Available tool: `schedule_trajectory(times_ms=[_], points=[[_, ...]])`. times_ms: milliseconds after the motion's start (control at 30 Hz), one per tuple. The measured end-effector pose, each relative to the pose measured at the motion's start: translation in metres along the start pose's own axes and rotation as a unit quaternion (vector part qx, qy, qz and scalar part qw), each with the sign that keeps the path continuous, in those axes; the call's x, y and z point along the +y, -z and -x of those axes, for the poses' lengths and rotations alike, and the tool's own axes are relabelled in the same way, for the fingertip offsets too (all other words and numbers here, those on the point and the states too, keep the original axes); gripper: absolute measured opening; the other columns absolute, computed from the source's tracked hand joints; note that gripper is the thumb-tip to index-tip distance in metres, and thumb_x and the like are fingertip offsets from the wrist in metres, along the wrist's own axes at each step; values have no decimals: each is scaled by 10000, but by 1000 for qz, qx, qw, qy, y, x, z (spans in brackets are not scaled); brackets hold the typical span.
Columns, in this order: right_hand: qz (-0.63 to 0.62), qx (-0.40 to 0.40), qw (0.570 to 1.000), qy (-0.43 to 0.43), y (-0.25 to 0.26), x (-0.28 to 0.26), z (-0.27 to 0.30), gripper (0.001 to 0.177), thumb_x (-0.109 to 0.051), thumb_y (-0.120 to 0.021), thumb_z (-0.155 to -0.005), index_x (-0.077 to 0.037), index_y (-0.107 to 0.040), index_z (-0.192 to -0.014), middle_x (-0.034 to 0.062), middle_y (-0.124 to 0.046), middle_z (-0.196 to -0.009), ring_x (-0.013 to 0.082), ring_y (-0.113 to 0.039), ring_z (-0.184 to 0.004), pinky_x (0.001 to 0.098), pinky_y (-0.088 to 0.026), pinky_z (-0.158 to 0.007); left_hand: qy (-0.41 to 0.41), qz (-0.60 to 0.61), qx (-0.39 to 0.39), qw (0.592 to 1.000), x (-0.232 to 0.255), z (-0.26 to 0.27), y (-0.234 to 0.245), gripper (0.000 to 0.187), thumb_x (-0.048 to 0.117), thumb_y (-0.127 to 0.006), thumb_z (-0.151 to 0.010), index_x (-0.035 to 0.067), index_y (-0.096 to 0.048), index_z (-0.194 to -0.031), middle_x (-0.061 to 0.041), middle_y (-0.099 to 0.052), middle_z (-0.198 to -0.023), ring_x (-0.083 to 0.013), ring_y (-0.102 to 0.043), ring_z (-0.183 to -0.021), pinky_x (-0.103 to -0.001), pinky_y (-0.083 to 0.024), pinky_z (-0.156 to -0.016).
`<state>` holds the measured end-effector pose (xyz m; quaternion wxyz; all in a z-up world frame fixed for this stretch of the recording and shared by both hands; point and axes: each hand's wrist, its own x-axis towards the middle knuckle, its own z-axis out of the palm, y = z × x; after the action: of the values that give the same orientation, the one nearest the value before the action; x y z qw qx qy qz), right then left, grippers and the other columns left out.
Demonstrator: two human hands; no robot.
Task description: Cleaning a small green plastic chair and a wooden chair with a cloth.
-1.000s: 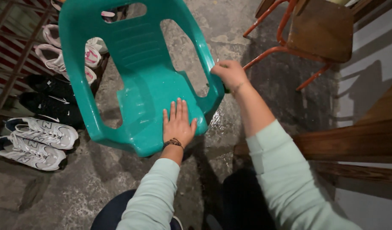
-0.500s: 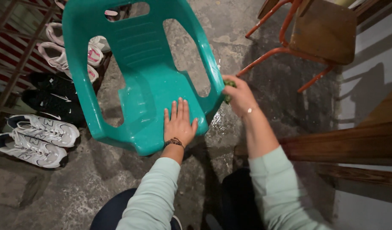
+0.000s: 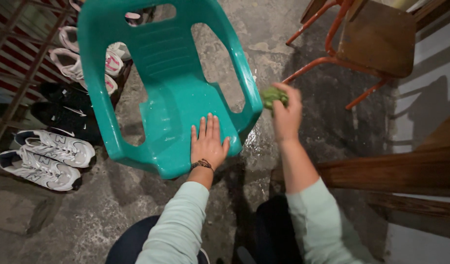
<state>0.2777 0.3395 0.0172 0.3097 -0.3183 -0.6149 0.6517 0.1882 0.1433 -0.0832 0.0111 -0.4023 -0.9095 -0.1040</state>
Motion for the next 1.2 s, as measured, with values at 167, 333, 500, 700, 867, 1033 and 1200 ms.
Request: schedule_trajectory(times_ms=[167, 333, 500, 700, 867, 1033, 1200], points=[[322, -59, 872, 362, -30, -30, 14, 632, 120, -587, -803, -52, -600, -1411, 257, -503, -1425, 390, -561, -1300, 402, -474, -1106, 2, 3, -3, 1000, 1, 3, -1, 794, 511, -508, -944, 60, -322, -1571, -124, -286, -1653, -315, -284, -1508, -572, -199, -1206], [385, -99, 856, 330, -59, 1, -69, 648, 114, -637, -896, -126, -550, -1491, 233, -425, -1591, 424, -491, -1433, 419, -435, -1172, 2, 8, 1, 1000, 0, 0, 3, 803, 500, -520, -932, 55, -315, -1569, -132, -282, -1649, -321, -277, -1506, -575, -192, -1204], [475, -3, 785, 397, -112, 4, -136, 823, 134, -537, -908, -141, -284, -1641, 259, -361, -1647, 469, -495, -1394, 465, -465, -1121, 3, 20, -9, 1000, 1, 3, 7, 808, 489, -527, -926, 67, -301, -1577, -125, -267, -1659, -313, -259, -1518, -566, -176, -1214], [518, -3, 825, 226, -105, -4, -112, 690, -67, -627, -949, -213, -340, -1559, 209, -543, -1365, 494, -618, -1108, 583, -498, -861, 4, 13, -22, 1000, 0, 2, 7, 832, 490, -535, -910, 69, -279, -1581, -117, -247, -1664, -305, -234, -1525, -560, -155, -1212], [515, -18, 829, 216, -99, -1, -123, 670, -175, -709, -907, -194, -356, -1476, 253, -556, -1284, 531, -616, -1020, 612, -492, -799, 1, 14, -12, 1000, -1, 0, 0, 826, 499, -533, -926, 68, -278, -1584, -115, -249, -1667, -305, -236, -1527, -564, -156, -1220], [483, -43, 842, 237, -87, 10, -135, 663, -188, -725, -896, -150, -347, -1439, 292, -598, -1199, 557, -599, -1007, 613, -492, -789, -5, 8, -20, 1000, -5, -1, -3, 824, 507, -528, -934, 70, -277, -1586, -115, -254, -1665, -306, -245, -1525, -566, -168, -1218], [497, -17, 854, 152, -52, 9, -128, 556, -179, -696, -941, -92, -370, -1383, 310, -642, -1108, 541, -616, -1036, 607, -494, -850, -121, 67, -42, 989, -45, -12, -14, 808, 524, -532, -927, 109, -303, -1581, -90, -285, -1650, -302, -276, -1504, -563, -176, -1206]])
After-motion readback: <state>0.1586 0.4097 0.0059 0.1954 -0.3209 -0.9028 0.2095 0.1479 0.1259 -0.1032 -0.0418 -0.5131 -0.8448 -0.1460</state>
